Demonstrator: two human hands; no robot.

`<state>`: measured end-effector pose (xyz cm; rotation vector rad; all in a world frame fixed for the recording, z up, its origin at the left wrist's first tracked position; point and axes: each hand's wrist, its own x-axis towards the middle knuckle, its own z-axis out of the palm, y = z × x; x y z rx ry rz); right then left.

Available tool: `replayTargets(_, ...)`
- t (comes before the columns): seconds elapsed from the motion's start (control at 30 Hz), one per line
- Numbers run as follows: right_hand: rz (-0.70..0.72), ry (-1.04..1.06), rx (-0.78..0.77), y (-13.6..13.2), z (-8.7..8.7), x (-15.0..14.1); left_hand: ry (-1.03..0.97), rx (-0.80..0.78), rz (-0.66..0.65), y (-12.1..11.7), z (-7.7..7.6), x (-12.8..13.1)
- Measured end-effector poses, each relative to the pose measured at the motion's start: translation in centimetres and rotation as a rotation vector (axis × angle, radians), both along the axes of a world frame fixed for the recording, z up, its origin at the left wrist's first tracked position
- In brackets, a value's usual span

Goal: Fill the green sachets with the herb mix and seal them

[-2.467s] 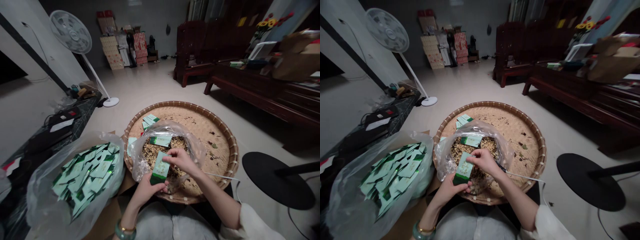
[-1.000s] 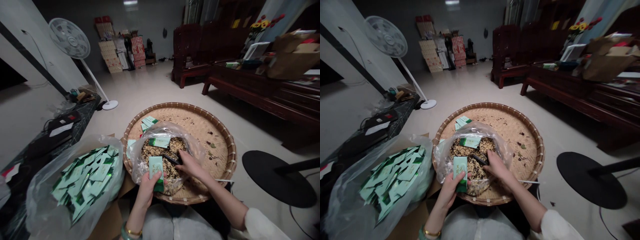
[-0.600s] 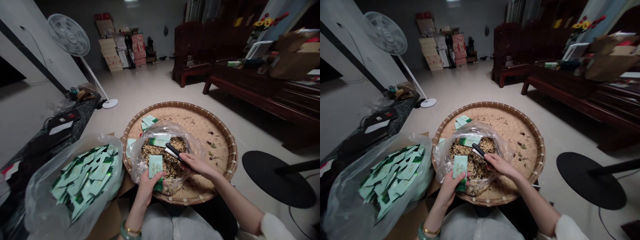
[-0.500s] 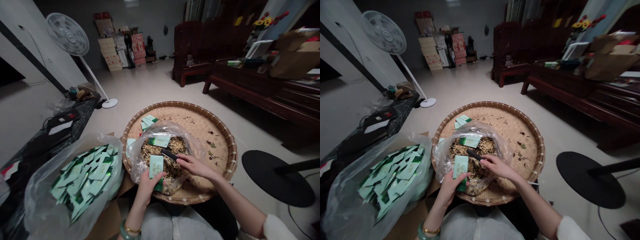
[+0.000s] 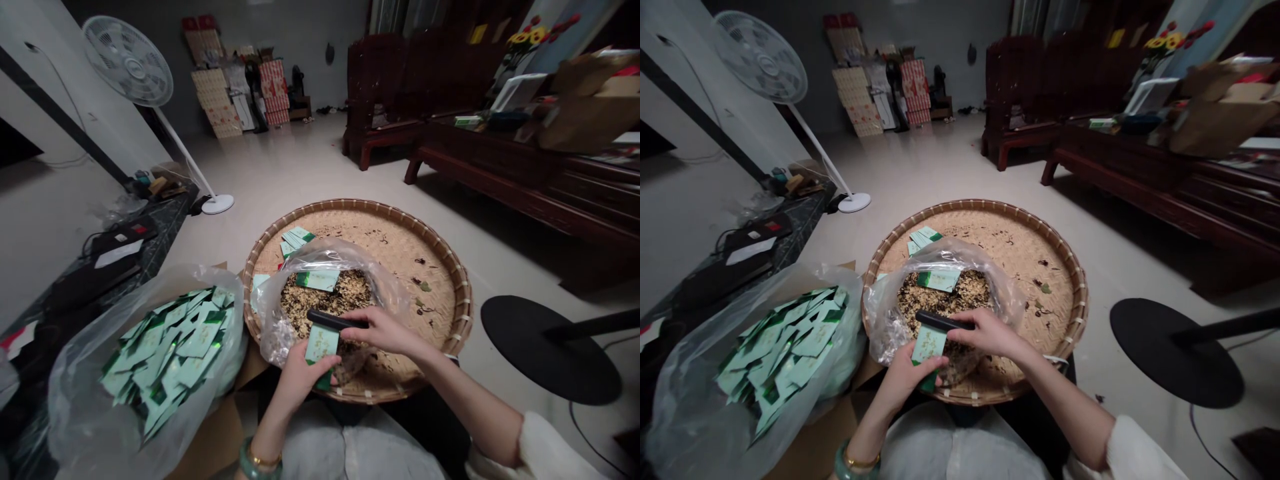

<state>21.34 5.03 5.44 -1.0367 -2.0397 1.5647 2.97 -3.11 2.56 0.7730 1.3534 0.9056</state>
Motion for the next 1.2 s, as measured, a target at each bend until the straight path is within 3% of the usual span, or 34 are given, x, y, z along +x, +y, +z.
replayTargets(0.23,-0.030,-0.031,-0.034,0.0,0.3,0.0,-0.070,-0.045,-0.018,-0.1,-0.2,-0.3)
replayTargets(0.43,0.004,-0.036,-0.342,0.2,-0.1,0.4,-0.083,-0.045,0.001,0.0,-0.1,-0.3)
replayTargets(0.5,0.005,-0.008,-0.374,0.4,-0.5,0.7,-0.077,-0.044,0.001,0.0,-0.2,-0.4)
replayTargets(0.63,-0.053,-0.066,-0.229,0.5,-0.6,1.1,-0.056,-0.034,0.004,0.1,-0.5,-0.4)
replayTargets(0.73,-0.038,-0.094,-0.028,0.2,-0.2,1.0,-0.051,-0.017,-0.003,0.1,-0.6,-0.4)
replayTargets(0.83,-0.013,-0.107,0.067,-0.1,0.2,0.7,-0.046,0.006,-0.018,0.2,-0.6,-0.3)
replayTargets(1.2,-0.052,-0.162,0.012,0.4,0.0,0.9,-0.004,0.006,-0.027,0.3,-0.7,-0.8)
